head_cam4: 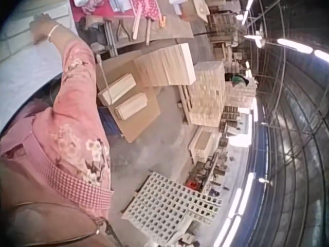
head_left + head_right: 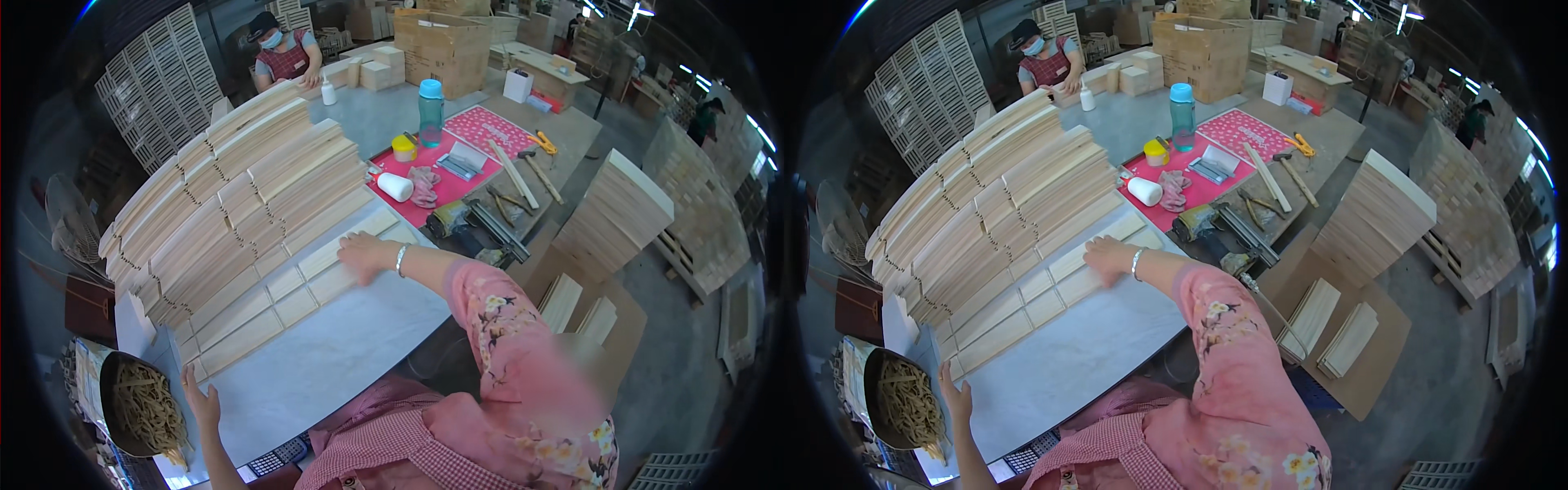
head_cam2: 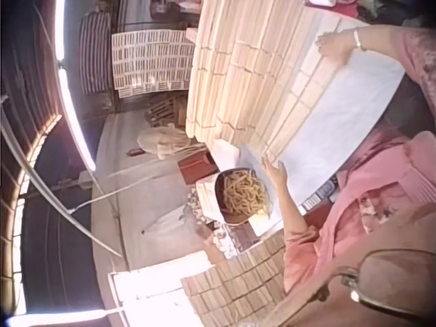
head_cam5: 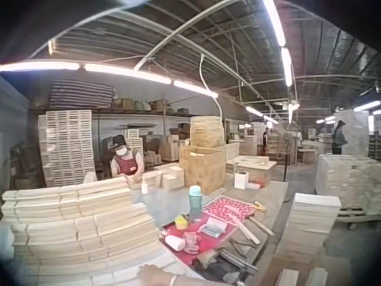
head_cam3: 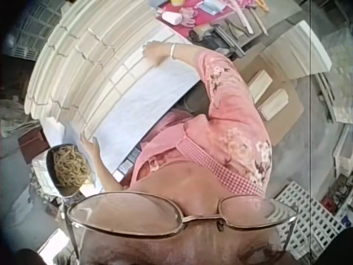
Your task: Assemble and glue small wooden boxes using a nail gun and hammer.
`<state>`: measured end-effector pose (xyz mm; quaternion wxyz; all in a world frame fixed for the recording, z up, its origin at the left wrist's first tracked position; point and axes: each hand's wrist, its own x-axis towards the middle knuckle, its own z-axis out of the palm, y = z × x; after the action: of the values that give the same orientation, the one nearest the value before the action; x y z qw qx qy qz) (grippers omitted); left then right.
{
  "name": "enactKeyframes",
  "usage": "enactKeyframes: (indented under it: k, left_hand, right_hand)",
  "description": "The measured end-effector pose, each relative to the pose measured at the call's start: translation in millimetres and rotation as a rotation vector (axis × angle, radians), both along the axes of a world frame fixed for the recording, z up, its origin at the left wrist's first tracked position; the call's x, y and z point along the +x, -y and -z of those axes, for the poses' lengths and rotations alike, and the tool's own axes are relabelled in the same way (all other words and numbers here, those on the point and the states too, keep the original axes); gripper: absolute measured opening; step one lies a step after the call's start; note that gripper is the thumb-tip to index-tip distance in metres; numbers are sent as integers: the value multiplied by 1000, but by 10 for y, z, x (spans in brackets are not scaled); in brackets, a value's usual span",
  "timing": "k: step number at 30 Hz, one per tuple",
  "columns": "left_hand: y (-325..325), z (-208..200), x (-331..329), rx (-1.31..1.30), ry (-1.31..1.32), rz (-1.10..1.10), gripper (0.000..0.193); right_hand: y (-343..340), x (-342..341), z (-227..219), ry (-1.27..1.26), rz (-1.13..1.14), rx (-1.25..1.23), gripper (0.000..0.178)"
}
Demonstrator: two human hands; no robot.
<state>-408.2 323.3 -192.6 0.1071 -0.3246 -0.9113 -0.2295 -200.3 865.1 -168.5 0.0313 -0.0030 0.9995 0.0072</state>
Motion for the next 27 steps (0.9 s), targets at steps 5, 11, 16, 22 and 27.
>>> enactKeyframes:
  k: [5, 11, 16, 22, 27]
  left_hand:
    - [25, -126, 27, -66, -116, -53, 76]
    - [28, -249, 91, -289, -286, -103, 78]
    - [437, -85, -234, -449, 43, -110, 61]
    - [531, -257, 114, -494, 116, 8, 16]
    - [-42, -112, 763, -425, 202, 128, 22]
  right_hand:
    - [-255, -323, 183, -374, 60, 186, 35]
    - [49, 95, -221, -167, 55, -67, 21]
    - [321, 717, -406, -420, -63, 4, 16]
    - [298, 1004, -306, -378, 216, 76, 13]
    - [405, 784, -192, -185, 552, -11, 17]
